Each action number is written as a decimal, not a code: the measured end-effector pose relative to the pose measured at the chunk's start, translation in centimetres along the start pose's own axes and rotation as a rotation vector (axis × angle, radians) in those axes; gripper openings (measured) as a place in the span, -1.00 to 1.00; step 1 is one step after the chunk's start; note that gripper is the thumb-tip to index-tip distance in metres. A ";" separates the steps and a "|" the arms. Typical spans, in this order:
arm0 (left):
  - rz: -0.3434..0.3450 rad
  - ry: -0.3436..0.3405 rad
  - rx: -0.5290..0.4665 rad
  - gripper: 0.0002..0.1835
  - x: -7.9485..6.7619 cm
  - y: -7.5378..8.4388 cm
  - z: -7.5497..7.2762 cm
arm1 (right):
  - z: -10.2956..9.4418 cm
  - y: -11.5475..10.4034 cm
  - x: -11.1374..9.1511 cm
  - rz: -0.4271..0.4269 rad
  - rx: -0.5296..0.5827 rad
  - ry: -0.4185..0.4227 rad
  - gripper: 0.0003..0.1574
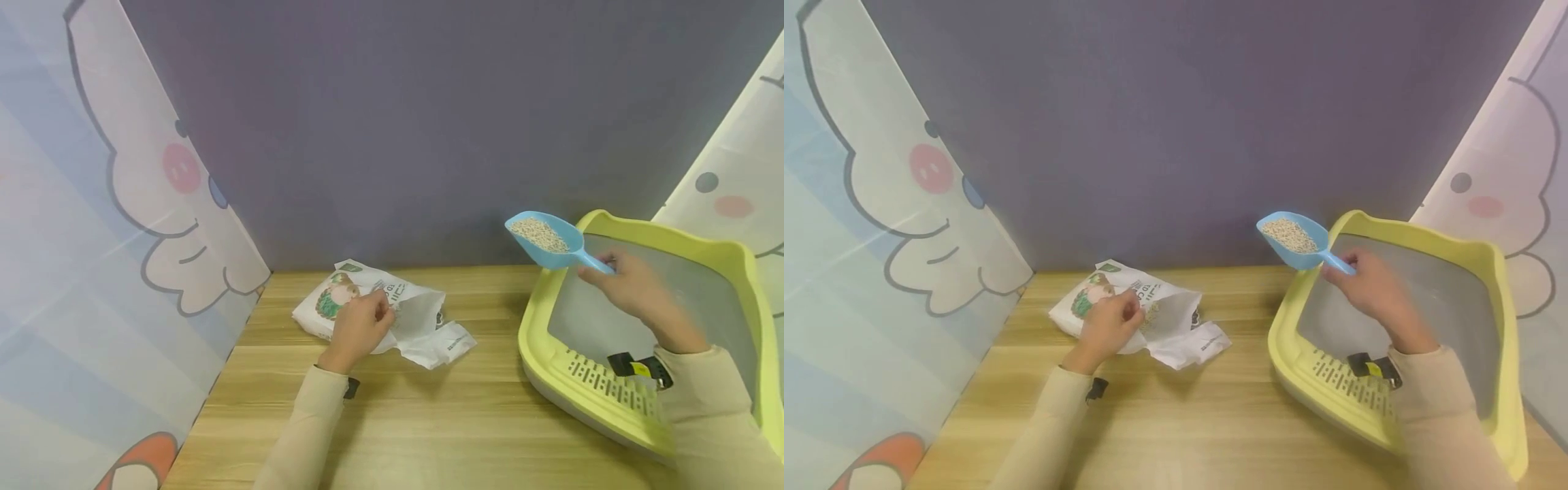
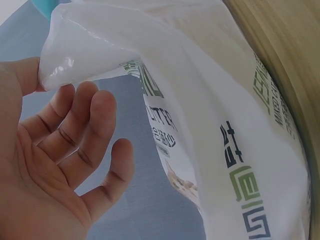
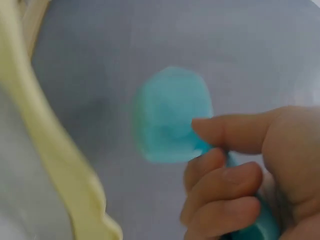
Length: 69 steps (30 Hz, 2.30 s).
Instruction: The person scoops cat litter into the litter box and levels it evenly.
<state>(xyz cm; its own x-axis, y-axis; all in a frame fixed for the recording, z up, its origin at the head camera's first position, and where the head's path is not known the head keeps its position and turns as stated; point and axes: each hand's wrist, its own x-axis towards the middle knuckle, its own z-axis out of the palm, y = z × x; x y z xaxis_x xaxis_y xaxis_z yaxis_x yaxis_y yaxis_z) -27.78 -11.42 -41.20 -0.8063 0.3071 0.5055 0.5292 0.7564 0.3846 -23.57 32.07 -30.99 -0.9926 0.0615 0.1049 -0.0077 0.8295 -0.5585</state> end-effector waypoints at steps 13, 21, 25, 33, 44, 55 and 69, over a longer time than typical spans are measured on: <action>-0.011 -0.011 0.001 -0.82 0.0 -0.3 0.2 | -3.4 6.6 2.0 0.034 0.003 0.079 -0.28; -0.006 0.004 0.009 -0.82 0.0 -0.5 0.3 | -3.3 8.3 1.9 0.069 0.069 0.094 -0.25; -0.005 0.001 0.004 -0.83 0.0 -0.6 0.4 | -3.4 8.8 1.7 0.081 0.071 0.098 -0.22; -0.014 -0.010 0.003 -0.83 0.0 -0.7 0.4 | -3.6 9.9 1.3 0.135 0.070 0.122 -0.13; -0.008 -0.003 0.005 -0.81 -0.2 -0.6 0.4 | -3.6 11.1 1.1 0.191 0.091 0.147 -0.17; -0.001 0.010 0.007 -0.81 -0.2 -0.6 0.3 | -3.5 11.9 0.8 0.227 0.138 0.135 -0.41; -0.005 0.001 0.003 -0.82 -0.2 -0.5 0.3 | -3.6 12.5 0.5 0.251 0.049 0.020 -0.40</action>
<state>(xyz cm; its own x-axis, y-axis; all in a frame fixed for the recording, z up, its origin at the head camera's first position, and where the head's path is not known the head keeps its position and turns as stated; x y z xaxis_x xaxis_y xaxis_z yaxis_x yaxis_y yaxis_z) -28.01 -11.68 -41.71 -0.8087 0.3031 0.5041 0.5244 0.7597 0.3845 -23.74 44.47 -34.98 -0.9615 0.2736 -0.0264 0.2326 0.7586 -0.6086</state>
